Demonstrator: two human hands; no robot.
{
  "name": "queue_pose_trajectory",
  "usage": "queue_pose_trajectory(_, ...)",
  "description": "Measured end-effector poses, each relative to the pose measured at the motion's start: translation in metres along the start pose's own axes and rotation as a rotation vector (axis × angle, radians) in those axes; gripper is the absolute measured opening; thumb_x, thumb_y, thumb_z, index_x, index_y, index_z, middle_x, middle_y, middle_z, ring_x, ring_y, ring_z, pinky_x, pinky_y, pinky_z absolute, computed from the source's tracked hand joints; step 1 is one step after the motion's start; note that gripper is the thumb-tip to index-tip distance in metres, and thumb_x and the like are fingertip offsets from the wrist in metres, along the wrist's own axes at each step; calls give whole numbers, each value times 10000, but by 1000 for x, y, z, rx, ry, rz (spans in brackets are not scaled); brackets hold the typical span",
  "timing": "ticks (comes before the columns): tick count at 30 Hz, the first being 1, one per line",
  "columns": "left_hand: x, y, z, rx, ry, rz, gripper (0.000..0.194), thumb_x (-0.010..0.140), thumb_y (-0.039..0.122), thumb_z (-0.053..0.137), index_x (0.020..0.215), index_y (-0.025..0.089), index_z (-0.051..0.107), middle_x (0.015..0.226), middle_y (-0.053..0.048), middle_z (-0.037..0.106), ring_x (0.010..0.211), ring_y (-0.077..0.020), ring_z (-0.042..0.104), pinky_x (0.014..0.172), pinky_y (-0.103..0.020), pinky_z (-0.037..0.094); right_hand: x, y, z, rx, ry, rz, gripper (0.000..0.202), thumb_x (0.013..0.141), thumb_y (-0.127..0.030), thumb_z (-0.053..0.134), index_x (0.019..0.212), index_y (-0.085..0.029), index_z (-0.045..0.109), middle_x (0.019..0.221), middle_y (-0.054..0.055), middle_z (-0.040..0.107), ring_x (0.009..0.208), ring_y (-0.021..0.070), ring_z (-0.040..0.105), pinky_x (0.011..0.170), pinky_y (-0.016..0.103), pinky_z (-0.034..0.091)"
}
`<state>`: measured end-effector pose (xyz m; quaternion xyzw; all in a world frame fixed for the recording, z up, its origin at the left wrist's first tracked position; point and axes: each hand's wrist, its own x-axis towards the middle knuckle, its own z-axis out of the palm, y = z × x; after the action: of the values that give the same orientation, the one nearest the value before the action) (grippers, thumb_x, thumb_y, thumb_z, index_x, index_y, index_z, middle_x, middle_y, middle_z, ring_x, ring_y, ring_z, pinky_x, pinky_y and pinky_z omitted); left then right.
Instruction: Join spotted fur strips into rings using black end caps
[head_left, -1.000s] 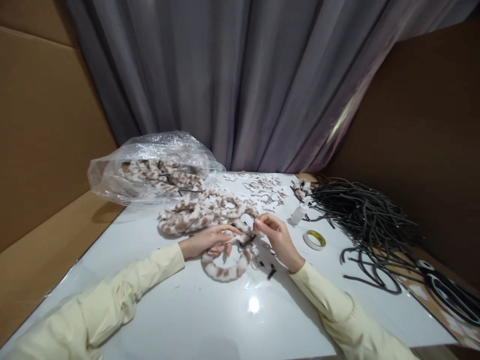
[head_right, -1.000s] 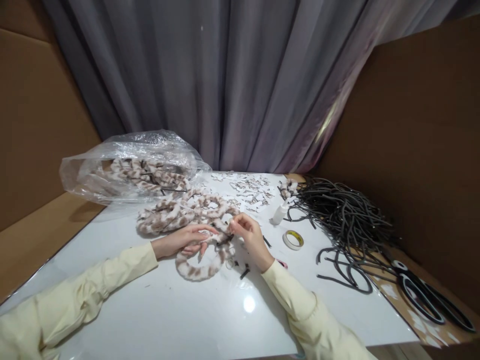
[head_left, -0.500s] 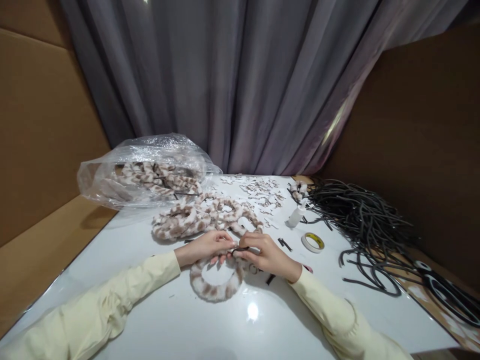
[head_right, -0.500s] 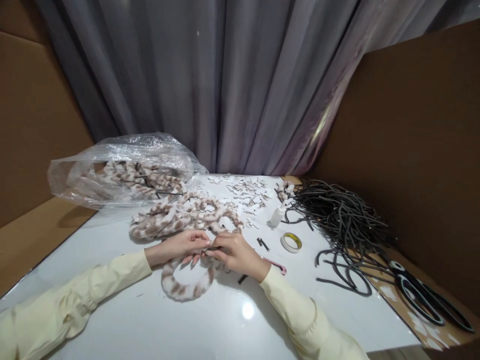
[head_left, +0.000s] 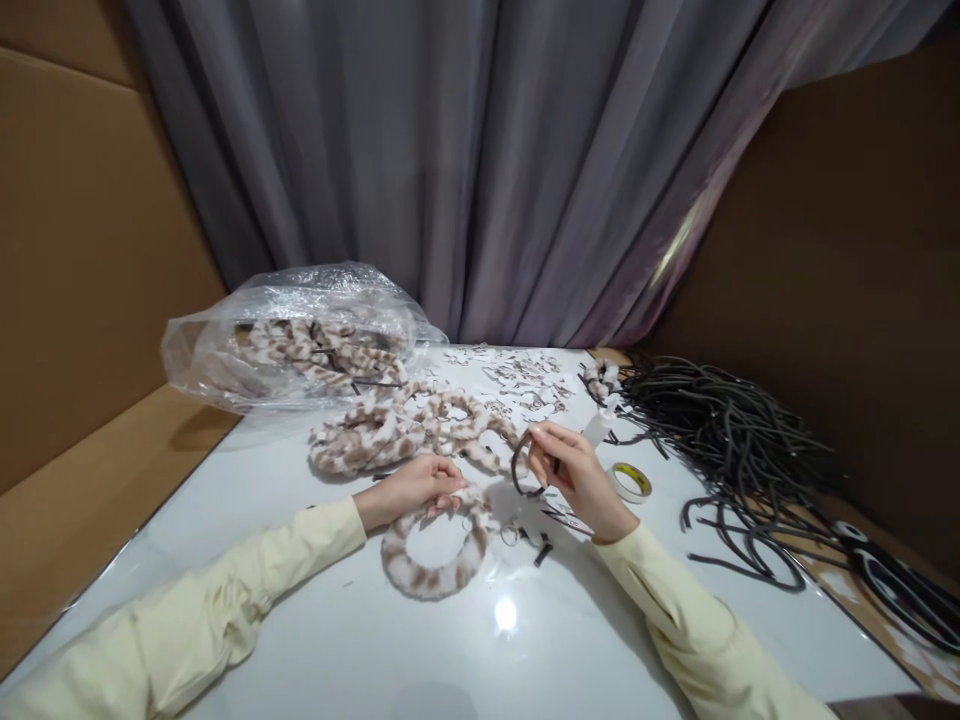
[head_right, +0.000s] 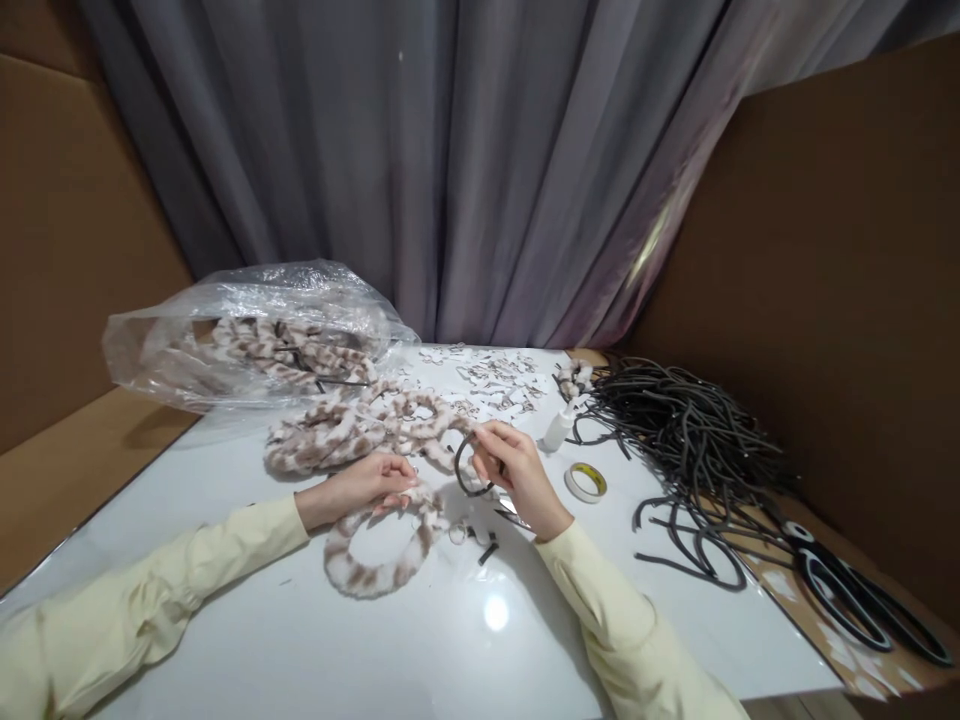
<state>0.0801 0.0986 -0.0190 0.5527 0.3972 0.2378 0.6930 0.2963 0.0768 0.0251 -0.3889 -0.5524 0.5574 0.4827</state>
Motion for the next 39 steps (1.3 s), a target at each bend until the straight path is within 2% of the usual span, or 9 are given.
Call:
queue_pose_trajectory(5, 0, 2, -4, -65, -34, -25, 285, 685, 369, 680, 776, 121, 570, 594, -2, 610, 444, -60, 469, 434, -171, 338, 4, 2, 0, 252, -143, 93, 131, 744, -226, 629, 834, -132, 620, 679, 23, 624, 488, 72, 475, 482, 210, 337)
queue_pose_trajectory(9, 3, 3, -8, -126, -74, -54, 287, 694, 355, 686, 853, 135, 593, 636, -5, 621, 519, -80, 531, 523, -185, 412, 4, 3, -5, 417, -171, 153, 129, 669, -172, 662, 788, -132, 632, 687, 31, 635, 500, 75, 496, 545, 230, 400)
queue_pose_trajectory(15, 1, 4, -9, -148, -118, -32, 299, 696, 327, 700, 891, 131, 586, 701, -21, 640, 574, -86, 551, 563, -188, 419, 2, 3, -9, 505, -230, 157, 154, 719, -234, 652, 705, -140, 531, 687, 14, 624, 330, -22, 308, 341, 123, 232)
queue_pose_trajectory(19, 0, 3, -10, -128, -148, 6, 274, 689, 289, 713, 863, 122, 583, 671, -6, 631, 528, -64, 513, 519, -168, 373, 2, 7, -10, 482, -348, 174, 181, 716, -154, 647, 855, -187, 535, 712, -27, 631, 257, -35, 269, 279, 108, 154)
queue_pose_trajectory(22, 0, 3, -11, -109, -161, 12, 249, 687, 281, 716, 820, 117, 585, 660, -10, 638, 499, -58, 496, 493, -166, 358, 2, 11, -10, 479, -369, 153, 316, 691, -122, 655, 965, -244, 558, 807, -30, 654, 279, 11, 421, 275, 131, 245)
queue_pose_trajectory(25, 0, 4, -11, -101, -183, -8, 261, 695, 317, 709, 813, 118, 588, 661, -23, 649, 465, -56, 479, 464, -169, 356, 1, 13, -8, 460, -321, 156, 197, 638, -129, 699, 812, -189, 627, 783, -22, 654, 435, 79, 584, 417, 182, 426)
queue_pose_trajectory(28, -1, 6, -11, -94, -206, -36, 285, 694, 350, 710, 822, 123, 595, 583, -7, 625, 403, -54, 440, 411, -171, 329, 2, 15, -6, 437, -294, 189, 154, 638, -230, 728, 727, -135, 645, 711, 12, 654, 553, 126, 627, 555, 235, 484)
queue_pose_trajectory(33, -2, 9, -11, -41, -276, -59, 337, 791, 417, 597, 727, 91, 654, 626, -52, 648, 441, -66, 478, 433, -176, 372, 5, 20, -4, 399, -316, 218, 283, 749, -272, 650, 545, -126, 519, 484, 1, 583, 361, 54, 484, 388, 165, 355)
queue_pose_trajectory(39, -3, 14, -16, -62, -368, -255, 268, 767, 354, 634, 741, 95, 697, 660, -69, 680, 467, -91, 520, 458, -195, 406, 0, 11, -4, 362, -419, 284, 319, 672, -158, 698, 598, -160, 388, 584, 10, 652, 262, -7, 325, 286, 112, 176)
